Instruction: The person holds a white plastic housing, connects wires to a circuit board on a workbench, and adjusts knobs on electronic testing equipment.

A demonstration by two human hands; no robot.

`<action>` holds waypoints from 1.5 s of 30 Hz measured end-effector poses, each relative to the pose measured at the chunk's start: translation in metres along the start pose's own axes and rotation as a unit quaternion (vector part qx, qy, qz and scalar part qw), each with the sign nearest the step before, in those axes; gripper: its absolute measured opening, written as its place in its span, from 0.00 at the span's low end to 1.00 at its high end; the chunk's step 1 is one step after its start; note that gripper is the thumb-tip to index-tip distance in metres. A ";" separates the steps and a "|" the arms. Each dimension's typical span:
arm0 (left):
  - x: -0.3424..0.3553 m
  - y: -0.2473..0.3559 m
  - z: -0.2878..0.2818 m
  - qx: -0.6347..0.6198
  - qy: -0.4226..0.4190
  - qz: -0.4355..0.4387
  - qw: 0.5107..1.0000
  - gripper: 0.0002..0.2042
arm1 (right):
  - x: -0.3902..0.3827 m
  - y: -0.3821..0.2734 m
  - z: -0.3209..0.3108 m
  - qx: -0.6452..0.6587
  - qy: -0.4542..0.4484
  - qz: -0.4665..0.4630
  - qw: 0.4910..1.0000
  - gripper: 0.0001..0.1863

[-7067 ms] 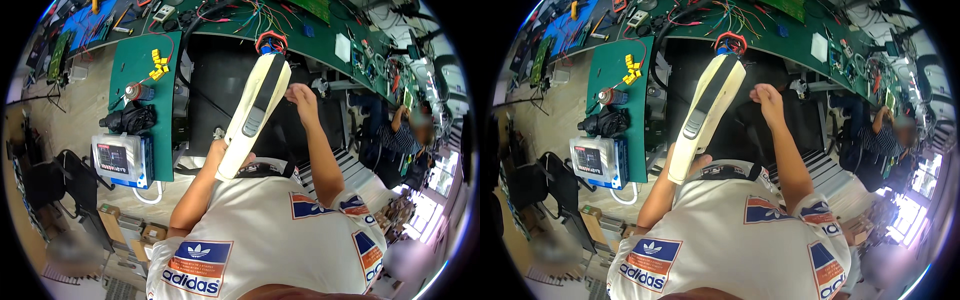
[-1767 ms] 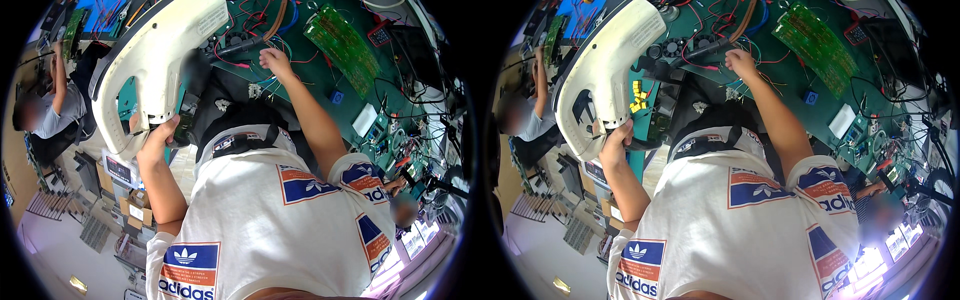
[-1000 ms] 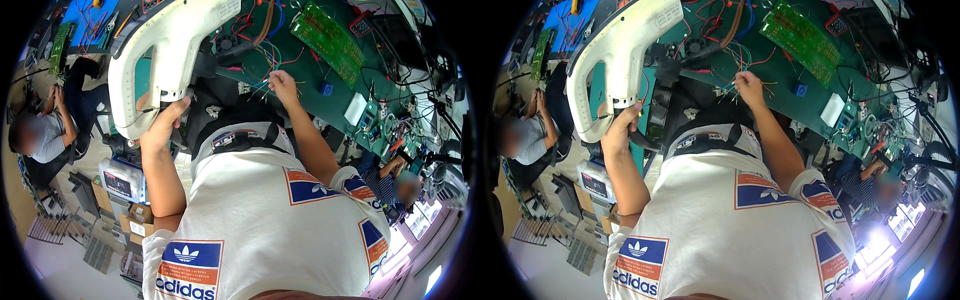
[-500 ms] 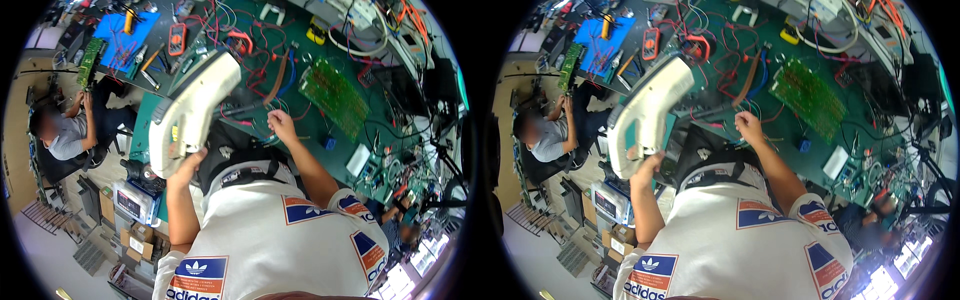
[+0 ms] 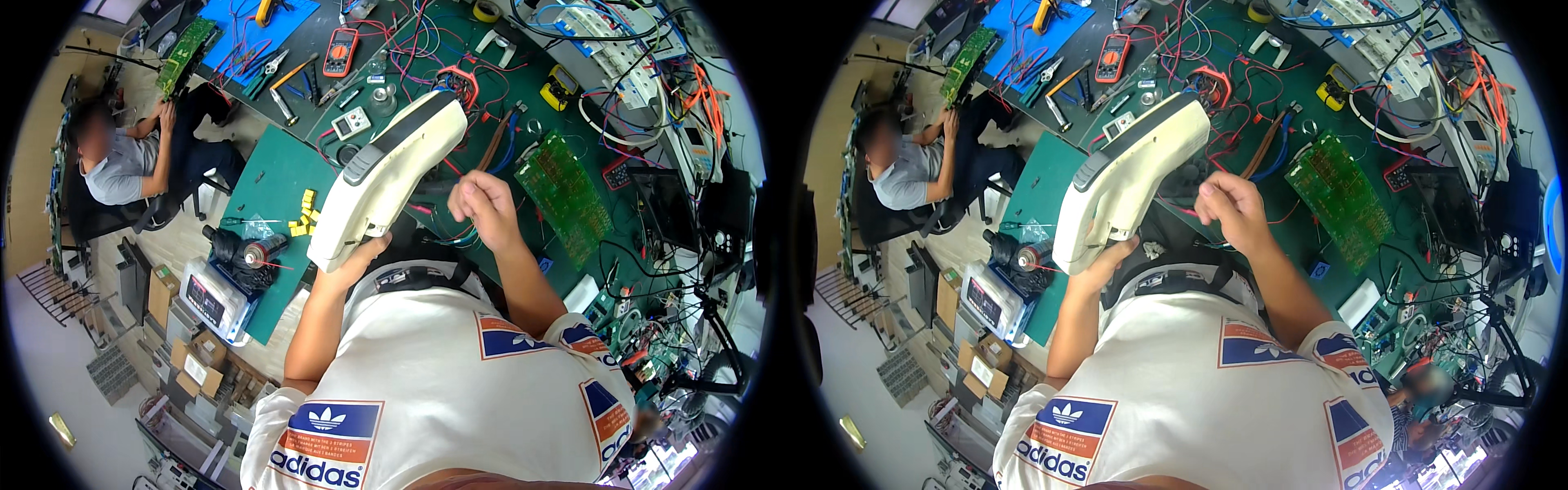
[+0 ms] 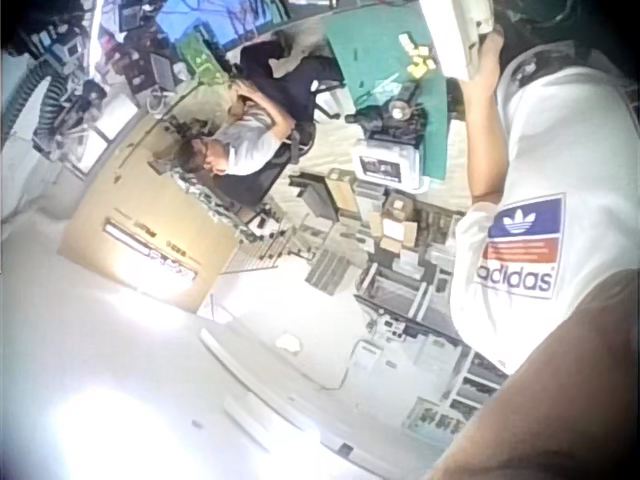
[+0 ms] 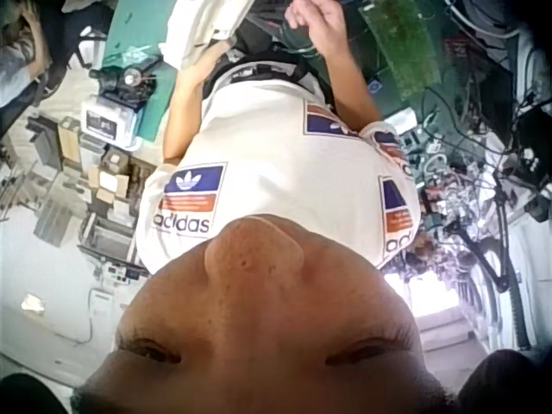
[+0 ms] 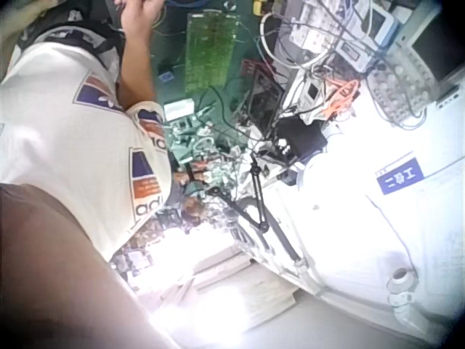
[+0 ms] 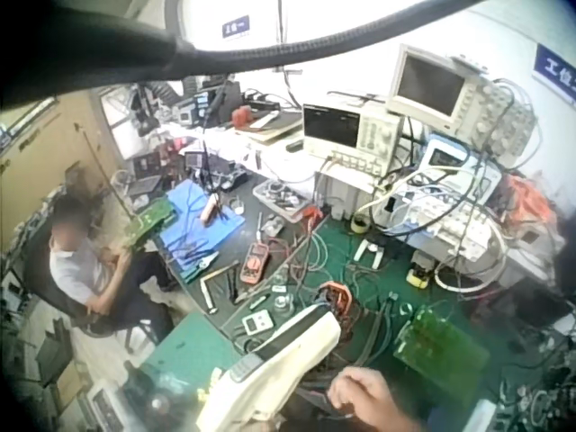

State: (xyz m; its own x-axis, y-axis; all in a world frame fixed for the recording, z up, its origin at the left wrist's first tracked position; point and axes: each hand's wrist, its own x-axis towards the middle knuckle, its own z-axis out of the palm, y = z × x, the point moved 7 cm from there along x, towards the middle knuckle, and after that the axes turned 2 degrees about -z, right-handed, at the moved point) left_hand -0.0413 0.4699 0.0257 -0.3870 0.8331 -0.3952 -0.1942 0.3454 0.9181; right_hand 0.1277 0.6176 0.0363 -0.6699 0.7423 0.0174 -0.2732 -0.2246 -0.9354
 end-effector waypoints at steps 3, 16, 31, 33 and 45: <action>-0.005 0.004 0.001 0.013 0.016 -0.017 1.000 0.22 | 0.007 0.011 0.016 -0.010 0.013 0.062 0.998 0.09; 0.006 0.003 0.009 0.067 0.016 0.069 0.995 0.19 | 0.018 -0.013 0.032 -0.280 -0.038 0.117 0.952 0.17; 0.021 0.009 0.047 0.329 0.039 0.243 0.912 0.15 | 0.033 -0.003 0.112 0.438 0.045 0.294 0.849 0.24; 0.026 0.006 0.047 0.341 0.033 0.231 0.911 0.16 | 0.035 -0.002 0.110 0.442 0.044 0.293 0.846 0.24; 0.028 -0.001 0.040 0.357 0.018 0.165 0.919 0.18 | 0.038 0.000 0.116 0.426 0.040 0.270 0.862 0.24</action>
State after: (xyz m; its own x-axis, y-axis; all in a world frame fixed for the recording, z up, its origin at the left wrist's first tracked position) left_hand -0.0157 0.5105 0.0143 -0.3500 0.9332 -0.0819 0.5757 0.2833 0.7670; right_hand 0.0217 0.5727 0.0776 -0.8177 0.4176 -0.3962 -0.3675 -0.9085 -0.1990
